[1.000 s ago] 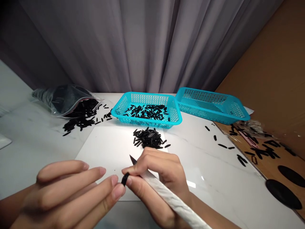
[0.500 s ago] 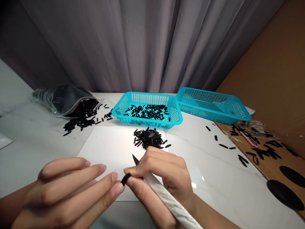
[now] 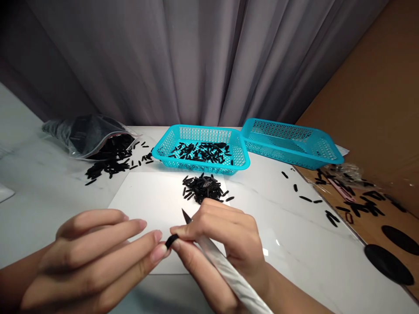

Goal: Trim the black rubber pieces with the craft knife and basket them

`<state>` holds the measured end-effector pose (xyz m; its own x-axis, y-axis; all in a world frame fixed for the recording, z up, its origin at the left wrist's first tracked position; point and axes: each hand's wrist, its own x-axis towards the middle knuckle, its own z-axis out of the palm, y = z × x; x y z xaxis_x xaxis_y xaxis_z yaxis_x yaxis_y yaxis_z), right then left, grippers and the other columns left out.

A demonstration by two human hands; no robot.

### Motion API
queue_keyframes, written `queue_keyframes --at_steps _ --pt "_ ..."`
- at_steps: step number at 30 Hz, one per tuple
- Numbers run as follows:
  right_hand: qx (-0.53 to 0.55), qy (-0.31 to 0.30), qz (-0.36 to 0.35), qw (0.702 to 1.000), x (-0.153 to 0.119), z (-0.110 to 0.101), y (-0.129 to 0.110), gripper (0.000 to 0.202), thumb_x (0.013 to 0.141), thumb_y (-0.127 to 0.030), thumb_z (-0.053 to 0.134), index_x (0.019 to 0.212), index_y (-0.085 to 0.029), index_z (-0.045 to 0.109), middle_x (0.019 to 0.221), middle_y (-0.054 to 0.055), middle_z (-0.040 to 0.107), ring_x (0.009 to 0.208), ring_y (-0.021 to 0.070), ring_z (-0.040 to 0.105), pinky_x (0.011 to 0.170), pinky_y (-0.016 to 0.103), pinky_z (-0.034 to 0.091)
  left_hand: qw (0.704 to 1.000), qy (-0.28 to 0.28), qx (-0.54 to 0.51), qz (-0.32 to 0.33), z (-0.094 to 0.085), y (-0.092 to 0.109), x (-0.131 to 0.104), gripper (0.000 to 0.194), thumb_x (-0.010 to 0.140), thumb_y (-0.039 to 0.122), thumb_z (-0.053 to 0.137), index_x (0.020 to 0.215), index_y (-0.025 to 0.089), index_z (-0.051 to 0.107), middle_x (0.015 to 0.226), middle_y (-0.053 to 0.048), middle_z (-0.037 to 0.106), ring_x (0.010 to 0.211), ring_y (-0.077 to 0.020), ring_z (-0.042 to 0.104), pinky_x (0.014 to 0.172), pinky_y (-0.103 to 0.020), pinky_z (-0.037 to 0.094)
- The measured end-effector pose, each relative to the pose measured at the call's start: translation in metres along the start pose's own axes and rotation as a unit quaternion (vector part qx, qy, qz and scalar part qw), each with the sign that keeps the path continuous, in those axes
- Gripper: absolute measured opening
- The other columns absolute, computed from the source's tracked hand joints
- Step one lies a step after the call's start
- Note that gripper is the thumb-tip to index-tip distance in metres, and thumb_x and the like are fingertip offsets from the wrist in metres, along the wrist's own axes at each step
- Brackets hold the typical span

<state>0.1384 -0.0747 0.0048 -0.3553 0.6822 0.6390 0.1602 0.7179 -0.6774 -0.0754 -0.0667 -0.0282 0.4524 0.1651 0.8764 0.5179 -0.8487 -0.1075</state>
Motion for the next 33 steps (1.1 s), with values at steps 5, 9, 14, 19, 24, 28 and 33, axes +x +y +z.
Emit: queue_keyframes --at_steps 5,9,14,19,24,28,33 --pt "-0.013 -0.006 0.005 1.0 0.0 -0.001 0.0 0.02 0.083 -0.004 0.061 0.086 -0.019 0.075 0.06 0.001 0.063 0.056 0.0129 0.054 0.053 0.028 0.043 0.975 -0.01 0.056 0.215 -0.012 -0.017 0.016 0.036 0.092 0.019 0.054 0.064 0.035 0.07 0.109 0.011 0.076 0.115 -0.0131 0.066 0.08 -0.025 0.065" --pt "-0.009 -0.009 0.002 1.0 0.0 -0.001 0.001 0.019 0.083 -0.003 0.061 0.087 -0.017 0.075 0.06 0.001 0.061 0.059 0.0121 0.054 0.056 0.027 0.044 0.993 -0.054 0.034 0.097 -0.02 -0.001 0.016 0.029 0.093 0.016 0.054 0.076 0.03 0.073 0.12 0.01 0.074 0.11 -0.0106 0.068 0.082 -0.018 0.065" --pt "-0.009 -0.015 -0.002 1.0 -0.003 0.0 0.002 0.019 0.084 -0.001 0.062 0.088 -0.015 0.074 0.062 0.001 0.061 0.062 0.0118 0.055 0.058 0.027 0.043 0.99 -0.123 -0.007 -0.064 -0.032 0.026 0.012 0.036 0.094 0.006 0.049 0.104 0.031 0.072 0.123 0.012 0.073 0.1 -0.0113 0.073 0.091 -0.022 0.062" --pt "-0.017 -0.017 0.001 1.0 -0.005 0.0 0.004 0.02 0.084 -0.001 0.061 0.088 -0.017 0.073 0.062 0.0 0.06 0.059 0.0113 0.05 0.056 0.027 0.041 0.986 -0.134 -0.029 -0.094 -0.035 0.029 0.014 0.038 0.095 0.006 0.049 0.109 0.033 0.072 0.123 0.011 0.073 0.098 -0.0138 0.073 0.09 -0.025 0.06" --pt "-0.024 -0.005 -0.013 1.0 -0.002 0.0 0.003 0.02 0.083 -0.001 0.061 0.087 -0.016 0.073 0.058 -0.001 0.057 0.057 0.0107 0.05 0.053 0.026 0.039 0.983 -0.132 -0.038 -0.118 -0.034 0.032 0.014 0.05 0.092 0.002 0.048 0.122 0.035 0.069 0.119 0.01 0.075 0.097 -0.016 0.074 0.089 -0.028 0.061" --pt "-0.022 -0.008 -0.005 1.0 -0.002 0.0 0.002 0.02 0.084 -0.001 0.062 0.088 -0.017 0.073 0.06 0.0 0.059 0.058 0.0114 0.05 0.054 0.027 0.04 0.987 -0.117 -0.038 -0.099 -0.031 0.031 0.014 0.041 0.094 0.003 0.049 0.115 0.03 0.071 0.12 0.01 0.075 0.096 -0.0147 0.074 0.091 -0.026 0.061" --pt "-0.015 -0.011 -0.006 1.0 -0.005 0.0 0.004 0.022 0.084 0.0 0.062 0.092 -0.017 0.073 0.063 0.0 0.062 0.06 0.0117 0.052 0.057 0.028 0.042 0.992 -0.098 -0.017 -0.076 -0.027 0.03 0.009 0.03 0.094 0.007 0.053 0.101 0.029 0.073 0.121 0.011 0.075 0.095 -0.0131 0.072 0.089 -0.024 0.061"
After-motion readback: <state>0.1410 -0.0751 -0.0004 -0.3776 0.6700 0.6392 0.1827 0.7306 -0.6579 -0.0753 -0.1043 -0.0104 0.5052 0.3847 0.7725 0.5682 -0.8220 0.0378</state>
